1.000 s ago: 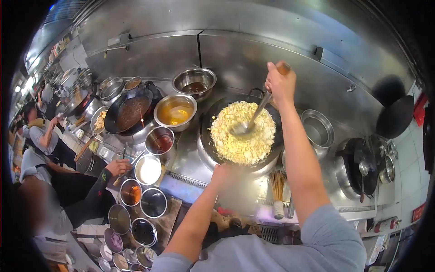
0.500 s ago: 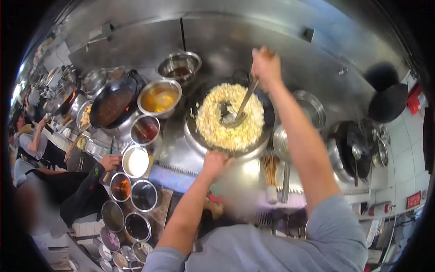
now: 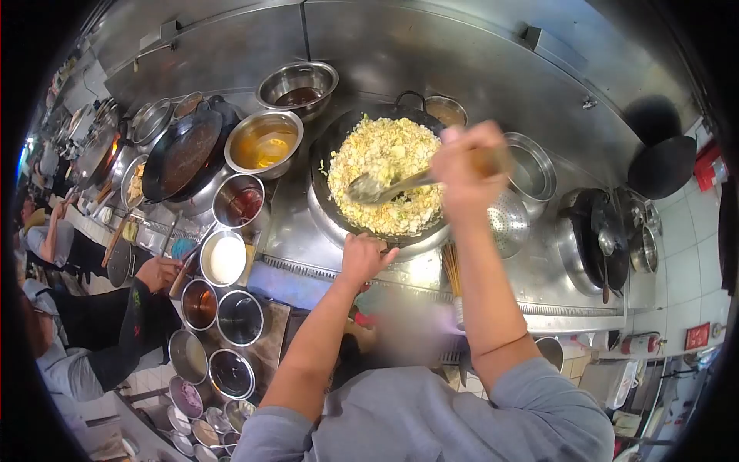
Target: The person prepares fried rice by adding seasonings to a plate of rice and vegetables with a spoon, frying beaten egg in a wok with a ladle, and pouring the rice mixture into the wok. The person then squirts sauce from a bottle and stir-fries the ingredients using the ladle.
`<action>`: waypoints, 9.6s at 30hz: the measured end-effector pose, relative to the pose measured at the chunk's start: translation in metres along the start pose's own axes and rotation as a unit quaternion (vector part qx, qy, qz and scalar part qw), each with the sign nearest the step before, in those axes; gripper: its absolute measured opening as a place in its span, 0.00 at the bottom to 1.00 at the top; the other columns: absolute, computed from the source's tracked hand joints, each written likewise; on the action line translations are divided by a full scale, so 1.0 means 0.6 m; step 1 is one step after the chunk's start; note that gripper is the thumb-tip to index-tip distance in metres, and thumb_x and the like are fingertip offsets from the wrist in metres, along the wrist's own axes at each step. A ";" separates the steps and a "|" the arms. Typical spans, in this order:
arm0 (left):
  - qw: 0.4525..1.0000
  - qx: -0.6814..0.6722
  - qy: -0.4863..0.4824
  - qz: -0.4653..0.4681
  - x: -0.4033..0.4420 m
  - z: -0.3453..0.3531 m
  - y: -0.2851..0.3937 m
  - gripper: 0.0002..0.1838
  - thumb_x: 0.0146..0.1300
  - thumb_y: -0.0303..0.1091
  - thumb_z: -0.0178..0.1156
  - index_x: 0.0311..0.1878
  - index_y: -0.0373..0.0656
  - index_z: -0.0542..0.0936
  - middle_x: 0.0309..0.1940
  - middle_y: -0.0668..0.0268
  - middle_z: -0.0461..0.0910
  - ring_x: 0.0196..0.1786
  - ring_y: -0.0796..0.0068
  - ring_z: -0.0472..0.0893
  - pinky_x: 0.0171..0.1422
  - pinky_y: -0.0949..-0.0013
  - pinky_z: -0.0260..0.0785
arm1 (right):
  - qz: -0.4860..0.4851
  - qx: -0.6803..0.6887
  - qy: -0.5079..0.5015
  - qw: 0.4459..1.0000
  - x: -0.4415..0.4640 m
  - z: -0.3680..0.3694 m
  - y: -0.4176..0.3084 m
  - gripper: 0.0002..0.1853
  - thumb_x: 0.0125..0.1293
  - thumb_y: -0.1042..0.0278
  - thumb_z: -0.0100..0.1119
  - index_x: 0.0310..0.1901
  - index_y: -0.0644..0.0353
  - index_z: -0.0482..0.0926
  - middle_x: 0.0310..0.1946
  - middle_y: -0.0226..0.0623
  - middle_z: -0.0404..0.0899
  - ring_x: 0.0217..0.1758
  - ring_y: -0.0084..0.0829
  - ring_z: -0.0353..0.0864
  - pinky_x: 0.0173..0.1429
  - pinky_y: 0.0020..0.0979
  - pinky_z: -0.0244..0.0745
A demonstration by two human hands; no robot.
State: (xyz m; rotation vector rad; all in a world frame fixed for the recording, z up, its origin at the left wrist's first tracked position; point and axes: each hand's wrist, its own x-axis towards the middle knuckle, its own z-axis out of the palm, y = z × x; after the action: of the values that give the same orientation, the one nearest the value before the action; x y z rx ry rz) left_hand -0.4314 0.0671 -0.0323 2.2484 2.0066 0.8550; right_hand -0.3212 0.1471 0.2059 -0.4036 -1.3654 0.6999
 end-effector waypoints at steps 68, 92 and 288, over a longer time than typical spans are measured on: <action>1.000 0.003 -0.025 -0.015 -0.009 0.051 -0.041 0.24 0.61 0.58 0.56 0.22 0.48 0.81 0.25 0.67 0.80 0.39 0.63 0.79 0.45 0.54 0.62 | 0.094 -0.056 -0.074 0.991 0.043 -0.041 0.147 0.16 0.63 0.74 0.60 0.22 0.56 0.64 0.17 0.21 0.64 0.22 0.13 0.60 0.26 0.21 0.55; 0.990 0.009 -0.100 -0.097 0.002 -0.024 -0.002 0.20 0.58 0.57 0.59 0.27 0.49 0.85 0.30 0.66 0.83 0.45 0.67 0.78 0.50 0.52 0.62 | 0.118 0.074 -0.041 0.989 0.134 0.013 0.085 0.18 0.64 0.74 0.58 0.19 0.55 0.62 0.14 0.26 0.63 0.18 0.15 0.63 0.22 0.23 0.57; 0.989 -0.059 -0.132 -0.015 0.015 0.039 -0.015 0.19 0.64 0.49 0.56 0.34 0.43 0.85 0.31 0.58 0.83 0.36 0.55 0.82 0.47 0.53 0.72 | 0.363 -0.494 -0.440 0.656 -0.266 -0.263 -0.190 0.33 0.68 0.61 0.51 0.73 0.48 0.53 0.38 0.55 0.81 0.40 0.56 0.80 0.47 0.50 0.74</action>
State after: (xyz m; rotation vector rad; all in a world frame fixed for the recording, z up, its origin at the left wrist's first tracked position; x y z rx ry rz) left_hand -0.4299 0.0850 -0.0518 2.1316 1.8189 0.6172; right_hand -0.1504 -0.0219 0.1308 -1.7420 -2.5376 0.7545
